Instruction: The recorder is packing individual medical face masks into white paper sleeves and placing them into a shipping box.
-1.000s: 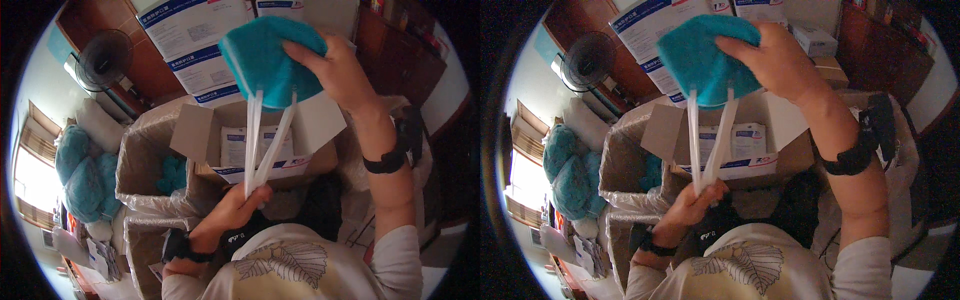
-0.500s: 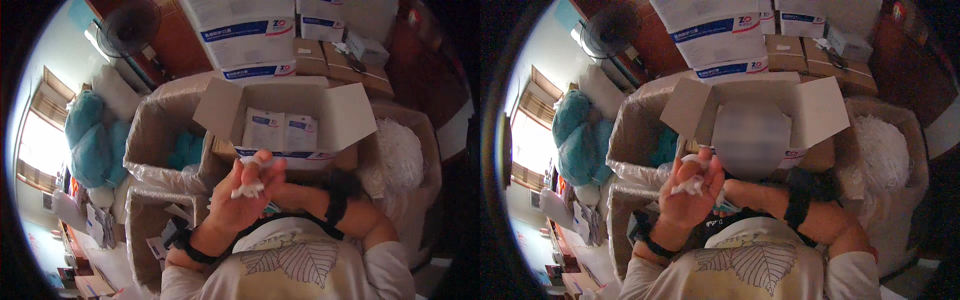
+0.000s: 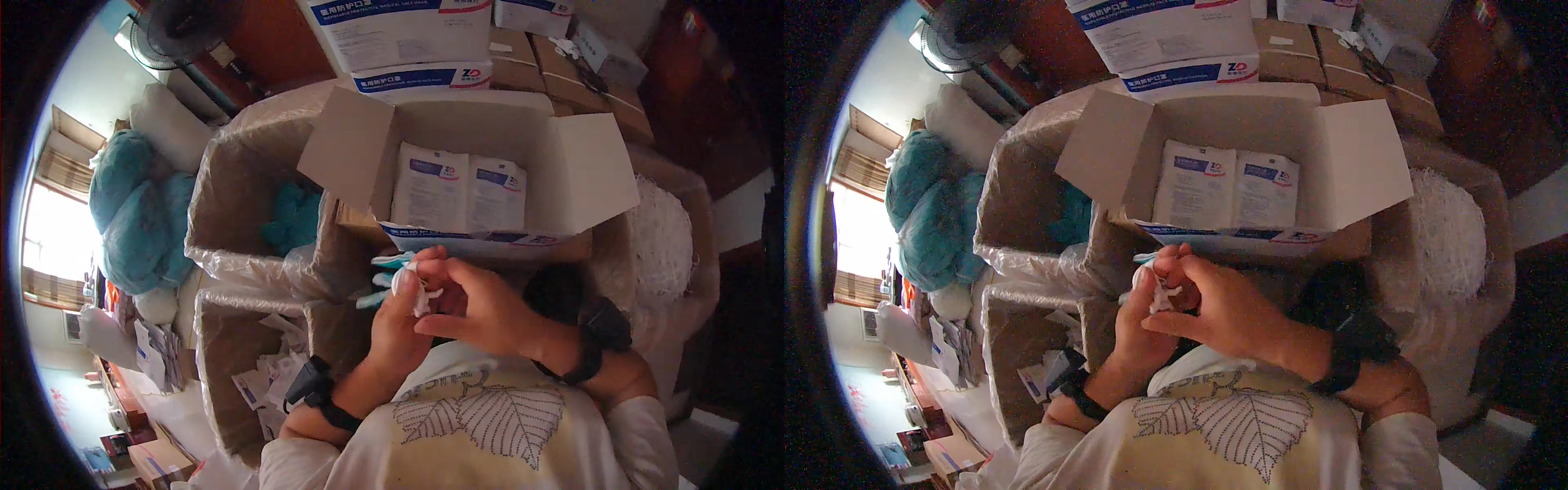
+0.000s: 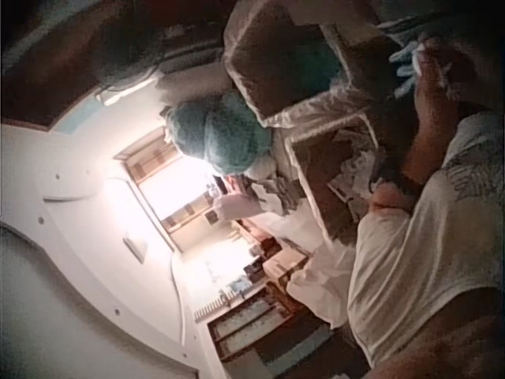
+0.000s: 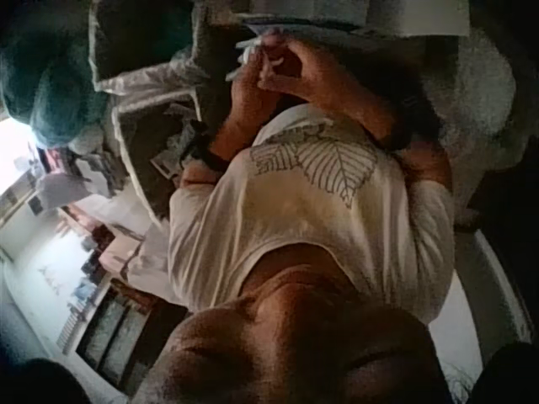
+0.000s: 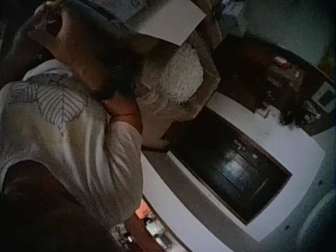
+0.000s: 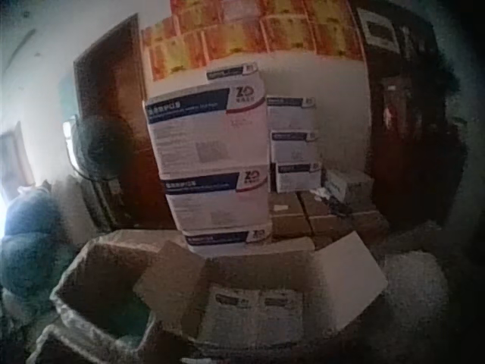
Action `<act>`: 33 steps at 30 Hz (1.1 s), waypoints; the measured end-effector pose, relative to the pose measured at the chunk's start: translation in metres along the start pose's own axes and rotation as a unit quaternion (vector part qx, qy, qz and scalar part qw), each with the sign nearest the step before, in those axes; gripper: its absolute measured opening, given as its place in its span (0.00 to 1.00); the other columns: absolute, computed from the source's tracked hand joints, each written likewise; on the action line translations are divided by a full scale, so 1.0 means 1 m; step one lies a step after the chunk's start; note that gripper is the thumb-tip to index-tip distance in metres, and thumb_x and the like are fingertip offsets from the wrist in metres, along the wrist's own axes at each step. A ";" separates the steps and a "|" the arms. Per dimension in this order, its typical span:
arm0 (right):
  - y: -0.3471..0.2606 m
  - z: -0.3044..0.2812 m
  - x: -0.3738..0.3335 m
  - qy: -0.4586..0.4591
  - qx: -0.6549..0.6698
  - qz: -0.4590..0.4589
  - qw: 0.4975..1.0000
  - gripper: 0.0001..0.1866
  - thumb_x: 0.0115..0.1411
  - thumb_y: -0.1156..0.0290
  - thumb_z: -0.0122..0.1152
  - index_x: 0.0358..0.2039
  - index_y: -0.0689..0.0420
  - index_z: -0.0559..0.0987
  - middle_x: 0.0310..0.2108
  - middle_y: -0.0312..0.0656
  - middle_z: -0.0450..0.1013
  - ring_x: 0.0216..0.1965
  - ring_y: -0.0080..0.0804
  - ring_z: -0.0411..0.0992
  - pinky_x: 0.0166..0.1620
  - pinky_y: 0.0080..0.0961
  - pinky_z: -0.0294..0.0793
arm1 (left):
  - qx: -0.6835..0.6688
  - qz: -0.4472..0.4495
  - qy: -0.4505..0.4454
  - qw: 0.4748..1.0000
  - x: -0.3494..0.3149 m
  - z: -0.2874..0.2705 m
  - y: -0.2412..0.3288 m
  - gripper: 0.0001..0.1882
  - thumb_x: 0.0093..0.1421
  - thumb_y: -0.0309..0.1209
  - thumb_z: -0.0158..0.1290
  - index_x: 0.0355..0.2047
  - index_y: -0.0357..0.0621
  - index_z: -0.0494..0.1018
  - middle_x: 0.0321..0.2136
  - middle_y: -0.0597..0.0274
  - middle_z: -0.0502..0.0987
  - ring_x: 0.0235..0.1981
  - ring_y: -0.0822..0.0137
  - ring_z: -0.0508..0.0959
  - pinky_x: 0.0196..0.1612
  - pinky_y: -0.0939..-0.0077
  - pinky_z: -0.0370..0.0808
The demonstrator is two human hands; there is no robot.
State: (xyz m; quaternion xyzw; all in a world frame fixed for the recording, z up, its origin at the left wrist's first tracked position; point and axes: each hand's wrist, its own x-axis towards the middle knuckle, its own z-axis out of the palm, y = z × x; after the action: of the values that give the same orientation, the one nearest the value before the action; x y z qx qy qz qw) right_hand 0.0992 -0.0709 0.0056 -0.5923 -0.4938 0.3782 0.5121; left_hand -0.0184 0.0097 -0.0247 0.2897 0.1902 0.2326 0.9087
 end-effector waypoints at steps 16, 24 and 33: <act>0.039 -0.035 0.013 -0.179 0.428 0.307 0.831 0.16 0.61 0.57 0.46 0.36 0.57 0.72 0.28 0.34 0.70 0.27 0.19 0.69 0.32 0.16 0.71 | -0.001 -0.125 -0.058 0.990 0.020 -0.011 0.001 0.23 0.61 0.43 0.39 0.50 0.40 0.61 0.35 0.60 0.71 0.29 0.68 0.72 0.35 0.72 0.69; 0.035 -0.032 0.017 -0.152 0.206 0.239 0.937 0.19 0.61 0.53 0.44 0.36 0.58 0.72 0.24 0.34 0.68 0.24 0.17 0.67 0.28 0.15 0.69 | 0.125 -0.090 -0.028 0.988 0.023 -0.012 -0.004 0.18 0.63 0.37 0.38 0.48 0.38 0.62 0.33 0.61 0.71 0.32 0.69 0.71 0.39 0.73 0.67; 0.025 -0.031 0.016 -0.131 0.099 0.211 0.963 0.17 0.63 0.58 0.41 0.35 0.59 0.72 0.20 0.33 0.67 0.21 0.18 0.65 0.26 0.16 0.68 | 0.086 -0.084 -0.049 0.992 0.027 -0.012 0.005 0.15 0.63 0.35 0.39 0.46 0.39 0.63 0.35 0.61 0.71 0.35 0.69 0.71 0.42 0.73 0.67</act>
State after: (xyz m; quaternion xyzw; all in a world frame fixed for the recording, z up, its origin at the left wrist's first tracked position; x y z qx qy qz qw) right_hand 0.1374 -0.0622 -0.0122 -0.5746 -0.3805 0.5993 0.4073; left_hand -0.0036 0.0332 -0.0370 0.3606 0.1887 0.1235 0.9050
